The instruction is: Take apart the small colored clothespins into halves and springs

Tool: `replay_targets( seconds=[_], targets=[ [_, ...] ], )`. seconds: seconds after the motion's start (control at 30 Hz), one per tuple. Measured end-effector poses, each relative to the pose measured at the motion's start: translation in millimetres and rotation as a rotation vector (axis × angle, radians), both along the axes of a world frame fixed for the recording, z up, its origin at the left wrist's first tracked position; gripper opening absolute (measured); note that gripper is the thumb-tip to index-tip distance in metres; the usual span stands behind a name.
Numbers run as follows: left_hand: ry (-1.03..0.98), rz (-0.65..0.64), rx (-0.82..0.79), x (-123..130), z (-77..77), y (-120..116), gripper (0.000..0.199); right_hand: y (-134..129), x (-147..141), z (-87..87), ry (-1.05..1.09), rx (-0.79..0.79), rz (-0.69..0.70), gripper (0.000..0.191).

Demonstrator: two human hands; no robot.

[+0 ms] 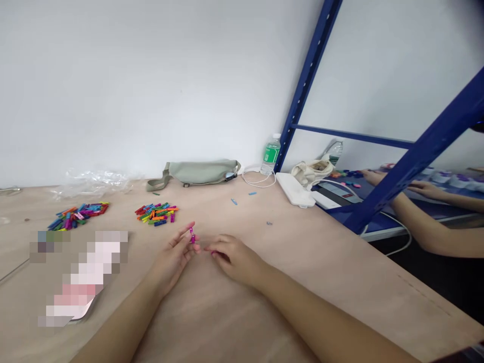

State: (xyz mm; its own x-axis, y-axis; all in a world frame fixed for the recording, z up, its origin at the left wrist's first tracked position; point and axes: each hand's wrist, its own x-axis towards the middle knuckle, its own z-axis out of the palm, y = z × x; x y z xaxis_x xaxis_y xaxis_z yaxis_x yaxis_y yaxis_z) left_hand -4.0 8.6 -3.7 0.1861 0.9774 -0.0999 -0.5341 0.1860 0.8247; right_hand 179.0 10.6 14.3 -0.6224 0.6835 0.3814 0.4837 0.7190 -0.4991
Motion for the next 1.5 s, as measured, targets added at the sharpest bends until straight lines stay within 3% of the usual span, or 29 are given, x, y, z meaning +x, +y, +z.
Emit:
replay_targets(
  seconds=[0.1, 0.3, 0.6, 0.77, 0.9, 1.2, 1.33, 1.5],
  targets=[
    [0.009, -0.003, 0.000, -0.3, -1.6, 0.3, 0.043, -2.1, 0.0, 1.3, 0.141, -0.067, -0.006, 0.028],
    [0.031, -0.028, 0.010, 1.8, 0.0, -1.1, 0.038, -6.5, -5.7, 4.8, 0.539, -0.406, -0.011, 0.021],
    [0.108, -0.129, 0.078, 13.4, 7.8, -12.5, 0.039, -13.0, -6.5, 8.4, 0.778, -0.582, 0.036, 0.014],
    [0.120, -0.184, 0.088, 18.3, 9.6, -17.6, 0.033, -13.9, -5.6, 8.7, 0.803, -0.498, -0.077, 0.013],
    [0.069, -0.160, 0.053, 18.6, 8.8, -17.2, 0.028, -14.6, -2.5, 10.2, 0.745, -0.382, -0.057, 0.013],
    [0.011, -0.213, 0.007, 16.4, 5.8, -15.4, 0.024, -20.0, -3.2, 13.9, 0.506, 0.081, -0.094, 0.011],
    [0.068, -0.252, 0.041, 16.9, 7.2, -16.0, 0.025, -20.2, -3.1, 12.9, 0.455, 0.203, -0.118, 0.010],
    [0.200, -0.243, 0.124, 16.2, 8.0, -16.5, 0.025, -18.4, -1.2, 11.5, 0.394, 0.247, -0.137, 0.007]
  ],
)
